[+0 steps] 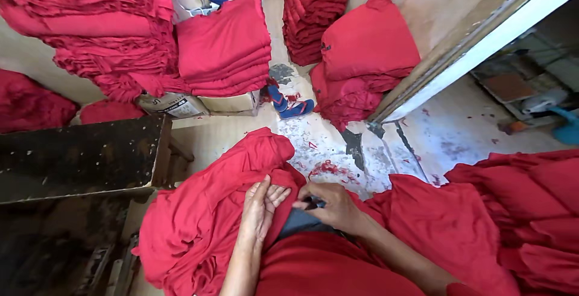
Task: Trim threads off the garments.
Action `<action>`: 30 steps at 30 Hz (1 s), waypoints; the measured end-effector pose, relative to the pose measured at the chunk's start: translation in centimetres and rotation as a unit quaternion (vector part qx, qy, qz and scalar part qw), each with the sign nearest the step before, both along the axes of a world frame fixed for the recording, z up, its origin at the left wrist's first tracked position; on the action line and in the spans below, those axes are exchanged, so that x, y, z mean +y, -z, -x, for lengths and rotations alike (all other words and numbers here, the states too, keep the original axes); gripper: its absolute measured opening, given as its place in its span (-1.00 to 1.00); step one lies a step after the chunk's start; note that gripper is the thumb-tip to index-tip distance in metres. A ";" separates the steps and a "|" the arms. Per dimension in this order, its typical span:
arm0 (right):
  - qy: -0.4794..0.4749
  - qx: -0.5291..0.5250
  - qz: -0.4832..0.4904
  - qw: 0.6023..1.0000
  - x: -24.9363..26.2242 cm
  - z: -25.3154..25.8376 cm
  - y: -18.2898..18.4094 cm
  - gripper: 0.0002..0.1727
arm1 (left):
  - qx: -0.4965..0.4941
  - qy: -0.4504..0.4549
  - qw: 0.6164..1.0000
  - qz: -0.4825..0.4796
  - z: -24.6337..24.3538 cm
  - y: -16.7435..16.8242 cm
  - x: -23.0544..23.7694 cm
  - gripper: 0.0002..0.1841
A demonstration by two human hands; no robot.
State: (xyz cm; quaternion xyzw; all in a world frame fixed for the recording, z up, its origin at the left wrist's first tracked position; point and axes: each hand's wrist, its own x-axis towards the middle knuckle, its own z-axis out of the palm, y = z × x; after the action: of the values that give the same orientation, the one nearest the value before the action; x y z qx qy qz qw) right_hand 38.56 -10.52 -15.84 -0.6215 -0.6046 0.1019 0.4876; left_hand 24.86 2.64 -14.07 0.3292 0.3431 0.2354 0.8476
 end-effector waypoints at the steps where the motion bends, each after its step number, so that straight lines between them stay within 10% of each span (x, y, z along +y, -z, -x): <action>1: 0.031 -0.009 -0.010 0.999 0.4 -0.2 0.0 -0.71 | -0.002 -0.001 1.000 0.001 0.1 -0.1 -0.1 -0.62; 8: 0.089 -0.099 -0.011 0.991 1.8 1.2 0.8 -0.88 | -0.064 0.033 0.997 -0.021 0.1 0.6 -0.5 -0.54; 12: -0.064 -0.057 0.004 0.996 0.8 1.4 0.9 -0.89 | -0.083 0.025 0.996 -0.004 0.3 1.0 -0.4 -0.53; 18: -0.029 -0.019 0.052 0.998 -0.1 0.6 -0.6 -0.26 | -0.073 0.003 0.997 0.009 0.4 0.6 -0.4 -0.58; 30: 0.103 -0.143 0.035 0.984 1.3 -1.2 -0.5 -0.67 | -0.050 0.012 0.998 -0.025 0.5 0.5 -0.6 -0.61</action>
State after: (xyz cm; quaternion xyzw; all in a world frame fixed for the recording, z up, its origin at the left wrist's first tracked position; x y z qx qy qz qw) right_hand 39.73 -9.27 -15.36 -0.7051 -0.5971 -0.0175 0.3821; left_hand 24.33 2.08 -14.60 0.3417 0.2902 0.2499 0.8582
